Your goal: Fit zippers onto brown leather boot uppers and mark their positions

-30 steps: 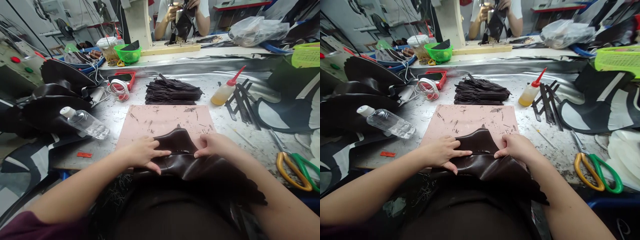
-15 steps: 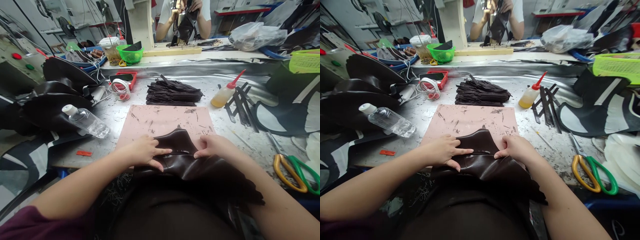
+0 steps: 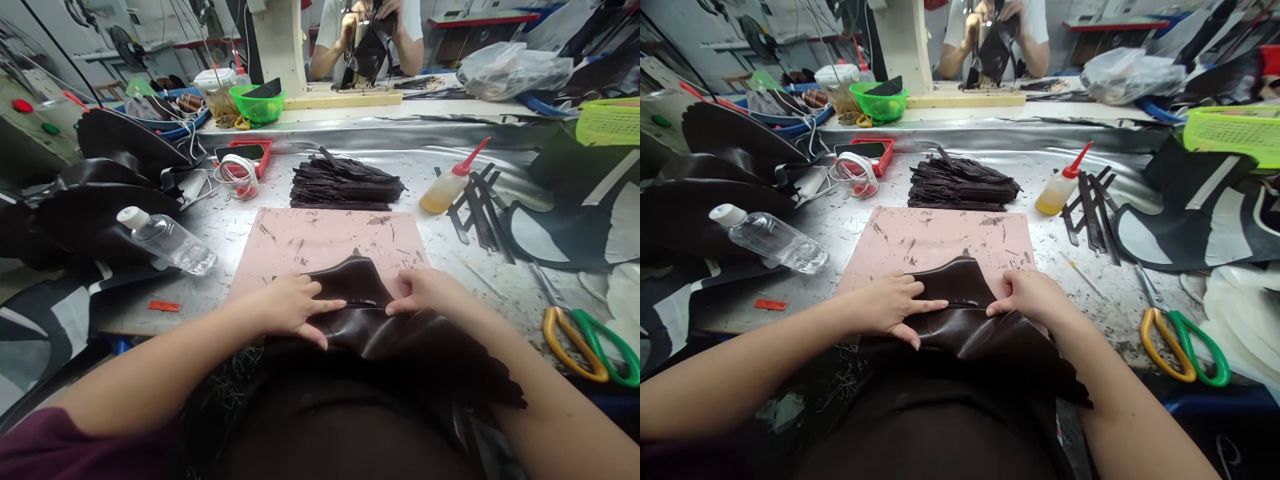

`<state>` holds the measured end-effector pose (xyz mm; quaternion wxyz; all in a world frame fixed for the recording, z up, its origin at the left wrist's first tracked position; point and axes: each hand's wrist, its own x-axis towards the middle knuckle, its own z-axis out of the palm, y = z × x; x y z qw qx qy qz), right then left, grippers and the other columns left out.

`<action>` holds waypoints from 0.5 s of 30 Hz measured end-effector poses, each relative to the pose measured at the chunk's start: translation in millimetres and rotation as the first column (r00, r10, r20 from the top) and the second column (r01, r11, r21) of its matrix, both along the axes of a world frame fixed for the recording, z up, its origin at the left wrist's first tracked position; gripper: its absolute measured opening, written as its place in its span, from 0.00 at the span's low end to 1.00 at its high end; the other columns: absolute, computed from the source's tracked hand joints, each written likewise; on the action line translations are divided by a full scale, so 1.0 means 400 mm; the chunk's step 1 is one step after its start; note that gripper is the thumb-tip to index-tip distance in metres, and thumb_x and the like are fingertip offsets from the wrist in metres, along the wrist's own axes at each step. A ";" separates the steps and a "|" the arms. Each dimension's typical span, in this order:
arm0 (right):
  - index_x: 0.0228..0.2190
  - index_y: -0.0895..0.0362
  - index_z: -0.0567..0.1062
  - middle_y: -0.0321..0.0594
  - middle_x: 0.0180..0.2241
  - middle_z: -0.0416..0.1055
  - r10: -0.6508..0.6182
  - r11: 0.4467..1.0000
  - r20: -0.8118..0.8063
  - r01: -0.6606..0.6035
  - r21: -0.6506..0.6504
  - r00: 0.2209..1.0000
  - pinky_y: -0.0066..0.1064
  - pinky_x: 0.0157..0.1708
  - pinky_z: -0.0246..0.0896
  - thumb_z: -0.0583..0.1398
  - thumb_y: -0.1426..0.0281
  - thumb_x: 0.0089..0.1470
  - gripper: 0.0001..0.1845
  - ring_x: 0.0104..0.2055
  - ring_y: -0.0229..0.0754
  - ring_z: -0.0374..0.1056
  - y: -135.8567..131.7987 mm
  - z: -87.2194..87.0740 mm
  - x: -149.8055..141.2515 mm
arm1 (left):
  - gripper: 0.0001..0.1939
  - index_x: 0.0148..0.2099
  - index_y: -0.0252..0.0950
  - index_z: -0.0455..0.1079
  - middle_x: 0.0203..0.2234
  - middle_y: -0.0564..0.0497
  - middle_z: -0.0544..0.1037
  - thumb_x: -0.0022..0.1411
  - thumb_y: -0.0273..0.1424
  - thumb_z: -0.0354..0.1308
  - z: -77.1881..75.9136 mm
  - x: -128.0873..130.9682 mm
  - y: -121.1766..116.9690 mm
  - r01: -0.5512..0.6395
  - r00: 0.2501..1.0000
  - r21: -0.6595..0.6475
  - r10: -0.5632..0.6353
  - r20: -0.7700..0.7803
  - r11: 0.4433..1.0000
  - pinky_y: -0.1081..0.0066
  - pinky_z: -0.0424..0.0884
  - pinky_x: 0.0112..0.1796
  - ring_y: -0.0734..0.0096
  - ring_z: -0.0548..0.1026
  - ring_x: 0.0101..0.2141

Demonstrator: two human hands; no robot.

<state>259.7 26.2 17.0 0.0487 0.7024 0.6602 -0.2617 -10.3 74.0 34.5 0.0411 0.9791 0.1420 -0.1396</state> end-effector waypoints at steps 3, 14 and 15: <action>0.18 0.53 0.60 0.35 0.20 0.66 -0.002 1.000 0.008 0.002 0.000 1.000 0.28 0.21 0.48 0.64 0.52 0.33 0.23 0.26 0.42 0.62 0.002 -0.002 0.001 | 0.40 0.59 0.44 0.59 0.33 0.46 0.68 0.52 0.60 0.34 0.007 -0.043 0.008 -0.016 0.999 -0.022 0.017 0.038 1.000 0.68 0.57 0.37 0.65 0.64 0.34; 0.18 0.54 0.60 0.34 0.20 0.66 0.022 1.000 0.004 -0.022 -0.001 1.000 0.29 0.21 0.49 0.63 0.52 0.34 0.22 0.25 0.42 0.63 0.000 0.001 0.001 | 0.39 0.60 0.46 0.57 0.33 0.46 0.70 0.52 0.60 0.38 0.011 -0.031 -0.008 -0.074 0.997 0.032 0.073 0.026 0.997 0.66 0.59 0.38 0.63 0.66 0.34; 0.18 0.53 0.60 0.34 0.20 0.66 0.022 1.000 0.006 -0.022 0.003 1.000 0.29 0.21 0.49 0.63 0.52 0.34 0.22 0.25 0.42 0.63 -0.001 0.000 0.001 | 0.39 0.59 0.42 0.60 0.35 0.44 0.70 0.53 0.59 0.38 0.013 -0.052 -0.007 -0.068 0.996 0.012 0.067 0.053 0.998 0.66 0.59 0.39 0.62 0.66 0.36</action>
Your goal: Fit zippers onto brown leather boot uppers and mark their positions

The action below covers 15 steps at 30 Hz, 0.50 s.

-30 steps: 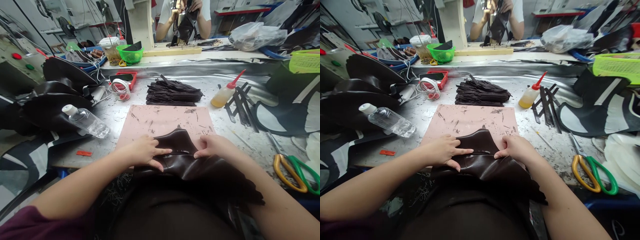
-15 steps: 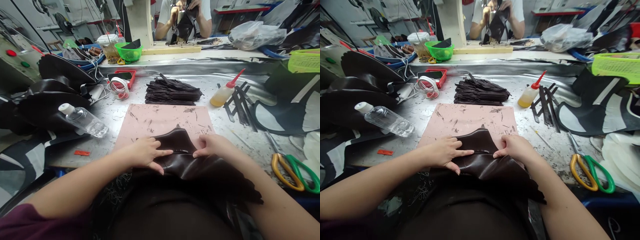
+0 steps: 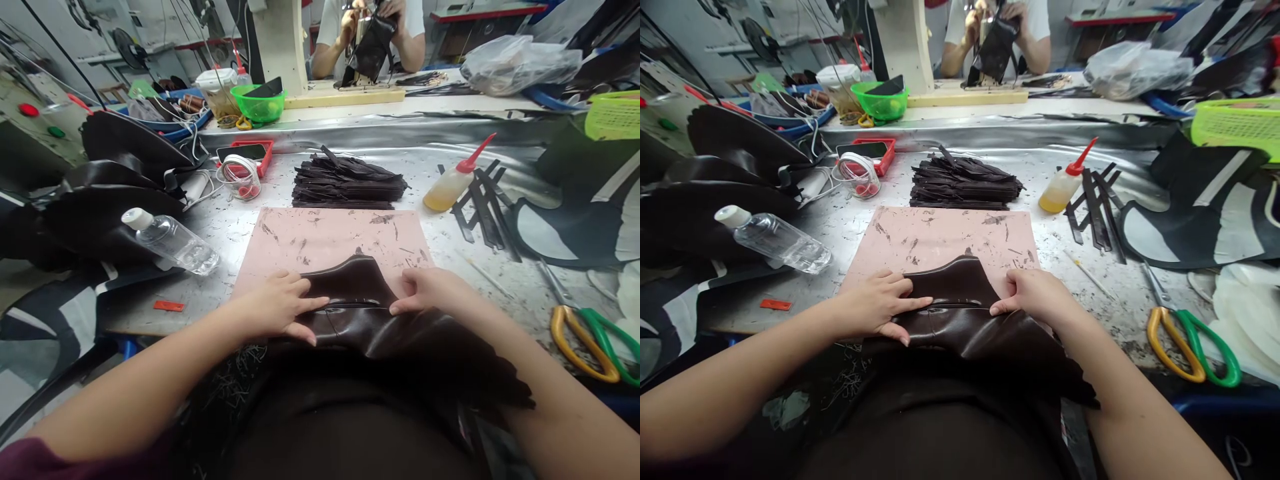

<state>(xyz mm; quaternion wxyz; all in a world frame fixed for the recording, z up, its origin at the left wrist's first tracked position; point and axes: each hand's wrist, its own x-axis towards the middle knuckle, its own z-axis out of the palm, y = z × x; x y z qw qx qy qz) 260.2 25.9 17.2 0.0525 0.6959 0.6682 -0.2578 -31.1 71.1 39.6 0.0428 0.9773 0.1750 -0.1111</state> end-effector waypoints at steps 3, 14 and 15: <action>0.18 0.53 0.59 0.34 0.20 0.66 0.004 1.000 0.001 -0.004 0.007 1.000 0.29 0.21 0.49 0.63 0.52 0.34 0.22 0.25 0.42 0.62 0.000 -0.002 0.000 | 0.37 0.51 0.35 0.69 0.41 0.42 0.70 0.56 0.57 0.38 0.005 -0.062 0.000 0.008 0.996 -0.068 -0.003 0.084 0.998 0.67 0.60 0.43 0.61 0.67 0.41; 0.18 0.53 0.59 0.34 0.20 0.66 0.007 1.000 0.005 -0.007 0.005 1.000 0.28 0.21 0.48 0.63 0.51 0.34 0.23 0.25 0.42 0.62 0.000 -0.015 0.004 | 0.34 0.49 0.35 0.70 0.42 0.41 0.71 0.52 0.56 0.49 0.002 -0.049 -0.026 -0.070 0.986 -0.098 0.084 0.142 0.993 0.62 0.64 0.43 0.57 0.69 0.42; 0.18 0.54 0.60 0.35 0.20 0.66 0.004 1.000 0.000 -0.004 0.008 1.000 0.28 0.21 0.48 0.63 0.52 0.33 0.22 0.25 0.42 0.62 -0.001 -0.014 0.005 | 0.29 0.44 0.35 0.73 0.43 0.42 0.71 0.54 0.54 0.50 0.011 -0.064 -0.034 -0.083 0.978 -0.123 0.104 0.179 0.989 0.63 0.64 0.44 0.58 0.69 0.42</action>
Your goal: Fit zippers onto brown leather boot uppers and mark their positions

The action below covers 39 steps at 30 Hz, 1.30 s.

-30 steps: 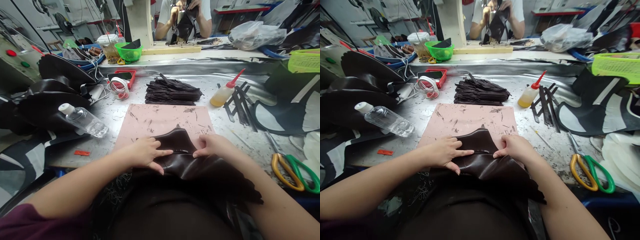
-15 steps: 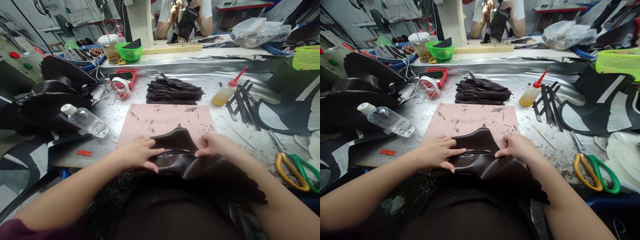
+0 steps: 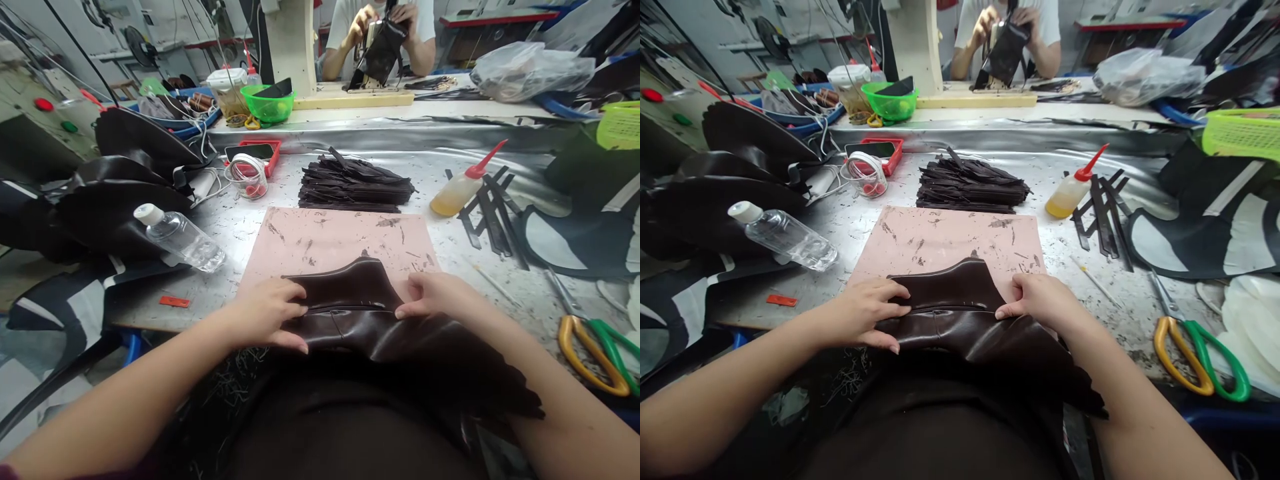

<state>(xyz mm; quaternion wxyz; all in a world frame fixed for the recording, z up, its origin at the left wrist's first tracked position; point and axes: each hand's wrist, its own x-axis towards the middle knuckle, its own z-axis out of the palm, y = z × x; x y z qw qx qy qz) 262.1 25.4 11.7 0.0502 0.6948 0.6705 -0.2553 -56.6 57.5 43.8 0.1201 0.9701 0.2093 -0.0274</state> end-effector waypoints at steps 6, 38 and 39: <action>0.21 0.54 0.65 0.37 0.23 0.69 -0.068 0.998 -0.313 0.070 -0.007 0.947 0.31 0.25 0.57 0.57 0.53 0.43 0.17 0.27 0.43 0.65 -0.012 0.014 0.008 | 0.16 0.35 0.34 0.69 0.31 0.47 0.73 0.59 0.43 0.49 0.014 -0.099 -0.080 -0.668 0.689 -0.158 0.684 0.240 0.727 0.69 0.67 0.34 0.66 0.71 0.33; 0.43 0.56 0.73 0.44 0.38 0.76 -0.279 0.934 -0.817 -0.057 -0.354 0.505 0.43 0.43 0.66 0.62 0.58 0.41 0.27 0.42 0.53 0.70 -0.100 0.099 -0.078 | 0.22 0.48 0.35 0.68 0.37 0.47 0.78 0.50 0.34 0.63 -0.016 -0.011 -0.113 -0.085 0.314 -0.993 0.943 -0.105 -0.083 0.65 0.70 0.41 0.64 0.76 0.36; 0.45 0.56 0.72 0.44 0.39 0.75 -0.317 0.925 -0.816 -0.031 -0.378 0.483 0.43 0.43 0.66 0.62 0.59 0.40 0.28 0.43 0.53 0.70 -0.101 0.103 -0.080 | 0.22 0.48 0.35 0.69 0.36 0.47 0.78 0.49 0.34 0.63 -0.016 -0.011 -0.113 -0.078 0.305 -0.994 0.947 -0.102 -0.082 0.65 0.70 0.42 0.65 0.76 0.36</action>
